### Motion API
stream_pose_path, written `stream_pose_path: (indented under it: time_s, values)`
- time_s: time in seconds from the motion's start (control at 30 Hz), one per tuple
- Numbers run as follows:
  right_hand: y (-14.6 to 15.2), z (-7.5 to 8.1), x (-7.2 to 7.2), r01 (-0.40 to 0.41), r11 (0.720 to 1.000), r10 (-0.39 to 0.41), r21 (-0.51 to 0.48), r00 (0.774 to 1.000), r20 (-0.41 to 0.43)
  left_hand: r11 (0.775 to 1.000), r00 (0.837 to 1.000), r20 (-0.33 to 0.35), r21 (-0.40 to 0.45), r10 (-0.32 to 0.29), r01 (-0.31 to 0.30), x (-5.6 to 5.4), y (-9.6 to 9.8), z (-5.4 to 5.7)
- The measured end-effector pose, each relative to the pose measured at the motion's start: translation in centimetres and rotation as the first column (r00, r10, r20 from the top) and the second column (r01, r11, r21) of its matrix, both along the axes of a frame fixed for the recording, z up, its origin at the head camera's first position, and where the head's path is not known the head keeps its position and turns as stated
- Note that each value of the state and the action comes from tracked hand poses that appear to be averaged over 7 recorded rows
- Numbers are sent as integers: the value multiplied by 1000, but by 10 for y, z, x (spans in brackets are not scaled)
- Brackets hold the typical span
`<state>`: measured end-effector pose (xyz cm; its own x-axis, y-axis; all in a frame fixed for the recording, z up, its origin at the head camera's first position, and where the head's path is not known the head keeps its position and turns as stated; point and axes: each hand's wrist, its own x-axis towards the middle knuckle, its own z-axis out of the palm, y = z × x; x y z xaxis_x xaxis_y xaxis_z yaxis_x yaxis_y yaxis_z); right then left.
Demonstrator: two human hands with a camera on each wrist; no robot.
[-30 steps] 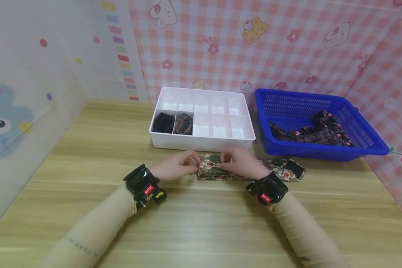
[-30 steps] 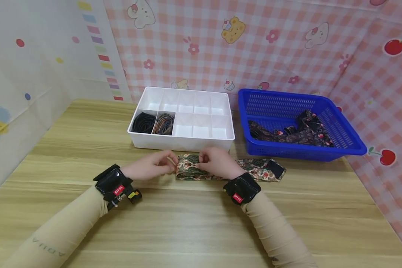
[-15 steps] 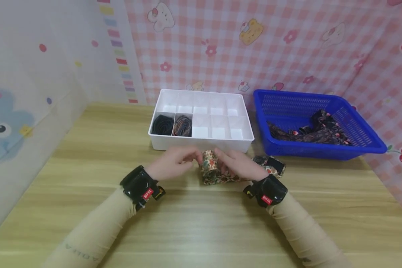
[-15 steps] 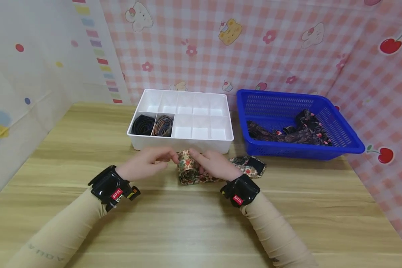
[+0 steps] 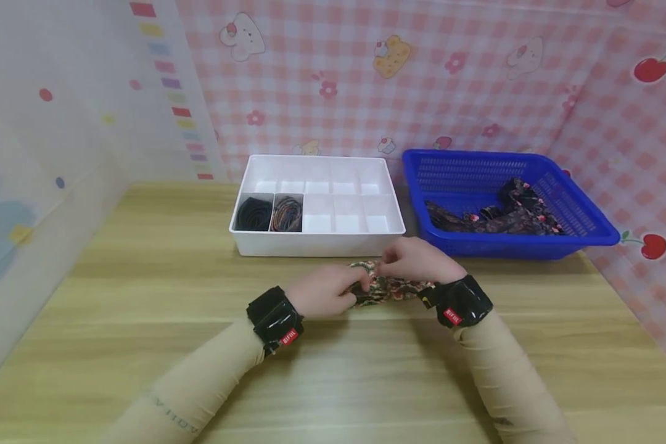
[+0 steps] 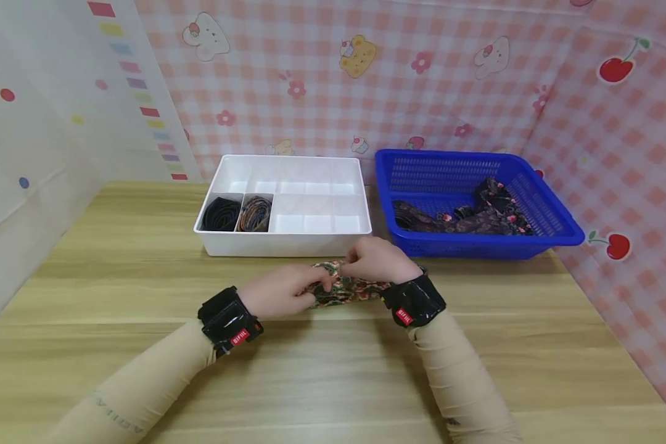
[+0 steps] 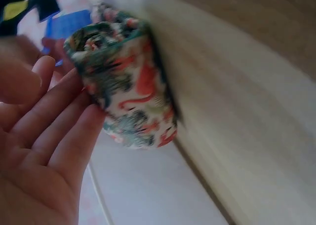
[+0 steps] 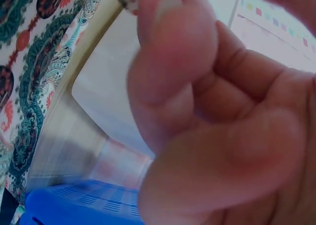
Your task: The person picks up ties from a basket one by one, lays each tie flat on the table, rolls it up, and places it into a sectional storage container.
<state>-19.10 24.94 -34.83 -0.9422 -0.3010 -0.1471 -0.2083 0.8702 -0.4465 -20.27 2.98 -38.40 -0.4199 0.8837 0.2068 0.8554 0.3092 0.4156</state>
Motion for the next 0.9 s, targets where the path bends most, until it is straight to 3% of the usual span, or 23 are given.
stream_pose_path:
  time_s: [0.07,0.2,0.33,0.43,0.5,0.63,0.77,0.9]
  values:
    - [-3,-1,-1,-14,1000,14,-1,1000,24,1000,1000,-11,-6,0,-1,2,0,-1]
    - [-9,-5,-4,-30,999,30,-16,998,51,999,996,89,50,11,-16,-2,-12,-3]
    - [-11,-11,-4,-43,997,48,-70,996,74,983,972,193,101,133,-155,-11,-32,-5]
    - [-14,-18,-5,-72,990,80,-122,995,61,966,947,224,63,230,-250,-14,-47,-7]
    - [-19,-23,-5,-93,983,102,-159,994,49,964,935,248,25,252,-266,-14,-56,-9]
    - [-29,-31,-6,-127,965,136,-230,990,23,962,905,338,-7,259,-273,-11,-71,-13]
    - [-39,-35,-5,-146,960,143,-237,989,-27,952,858,447,43,254,-304,-6,-82,-10]
    - [-44,-34,-5,-101,976,90,-195,994,-61,940,859,463,135,218,-312,-3,-88,0]
